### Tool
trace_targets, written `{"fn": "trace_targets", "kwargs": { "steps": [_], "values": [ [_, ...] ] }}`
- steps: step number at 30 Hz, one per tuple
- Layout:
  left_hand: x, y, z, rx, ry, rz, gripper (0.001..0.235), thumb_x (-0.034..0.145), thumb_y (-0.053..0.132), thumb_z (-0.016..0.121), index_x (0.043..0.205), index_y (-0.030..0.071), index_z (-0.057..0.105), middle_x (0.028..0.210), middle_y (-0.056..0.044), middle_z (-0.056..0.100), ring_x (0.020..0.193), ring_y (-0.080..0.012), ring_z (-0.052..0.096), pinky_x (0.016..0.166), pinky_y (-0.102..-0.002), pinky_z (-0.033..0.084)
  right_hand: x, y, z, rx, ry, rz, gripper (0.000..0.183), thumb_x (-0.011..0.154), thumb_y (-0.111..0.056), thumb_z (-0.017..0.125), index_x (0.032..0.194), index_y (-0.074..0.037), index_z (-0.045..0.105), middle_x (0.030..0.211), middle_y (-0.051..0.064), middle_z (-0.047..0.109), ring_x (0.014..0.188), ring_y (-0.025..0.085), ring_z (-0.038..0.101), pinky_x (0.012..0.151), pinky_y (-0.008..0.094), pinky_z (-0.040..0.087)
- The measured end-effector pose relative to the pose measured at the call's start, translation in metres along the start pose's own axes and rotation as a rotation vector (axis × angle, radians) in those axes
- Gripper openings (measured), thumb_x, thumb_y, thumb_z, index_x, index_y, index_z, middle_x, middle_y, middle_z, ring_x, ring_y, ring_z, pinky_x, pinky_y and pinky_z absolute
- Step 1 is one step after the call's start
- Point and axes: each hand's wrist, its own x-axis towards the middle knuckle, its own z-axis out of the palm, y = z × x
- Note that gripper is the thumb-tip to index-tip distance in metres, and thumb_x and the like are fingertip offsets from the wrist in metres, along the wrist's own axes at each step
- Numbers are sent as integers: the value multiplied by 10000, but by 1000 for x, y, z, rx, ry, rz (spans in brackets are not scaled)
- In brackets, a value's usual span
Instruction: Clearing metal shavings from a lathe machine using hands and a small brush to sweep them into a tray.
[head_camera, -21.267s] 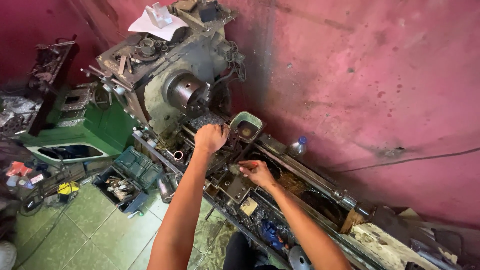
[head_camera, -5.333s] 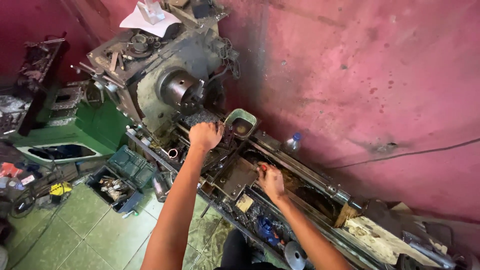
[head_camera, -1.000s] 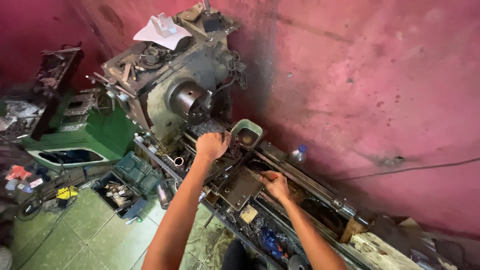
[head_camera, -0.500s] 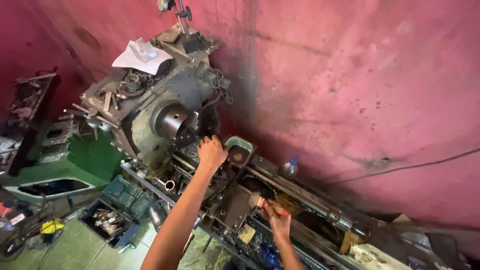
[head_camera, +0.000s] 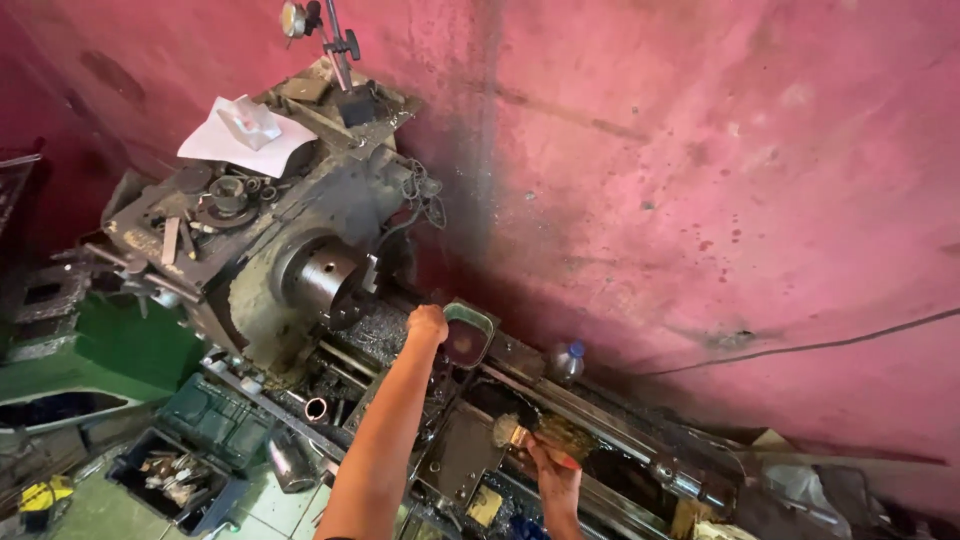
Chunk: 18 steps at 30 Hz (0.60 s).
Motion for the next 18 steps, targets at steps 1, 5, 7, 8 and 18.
{"fn": "trace_targets", "kwargs": {
  "steps": [1,5,7,8,18],
  "values": [
    [5,0,2,-2,-8,-12,423,917,85,588,1334,93,664,1359,-129,665,1260,-318,647,917,-471,602,7,1,2,-1,29,15,226,889,-89,783,1037,76,825,997,190,824,887,281,777,775,378,632],
    [32,-3,19,19,6,-8,405,884,75,626,1276,127,715,1329,-109,686,1247,-309,658,855,-514,620,20,0,11,191,-31,-132,269,869,-31,771,1086,127,761,1101,236,779,968,313,737,876,386,619],
    [38,-2,24,62,18,50,387,869,64,638,1246,103,719,1254,-129,714,1188,-317,685,849,-465,625,17,-12,15,230,-88,-172,262,874,-38,760,1091,109,767,1096,240,785,947,322,745,843,402,630],
    [40,-3,28,107,27,107,369,854,52,651,1215,78,722,1179,-149,742,1130,-324,711,843,-417,629,14,-17,16,269,-145,-207,257,879,-45,749,1097,90,772,1091,243,792,926,331,752,810,418,640],
    [-44,17,-16,-272,255,338,368,821,197,755,1105,13,612,1045,-290,681,971,-475,694,863,-504,586,14,-117,40,821,-431,-80,477,960,-52,584,1401,91,470,1415,303,552,1324,338,554,1108,365,521]
  ]
}}
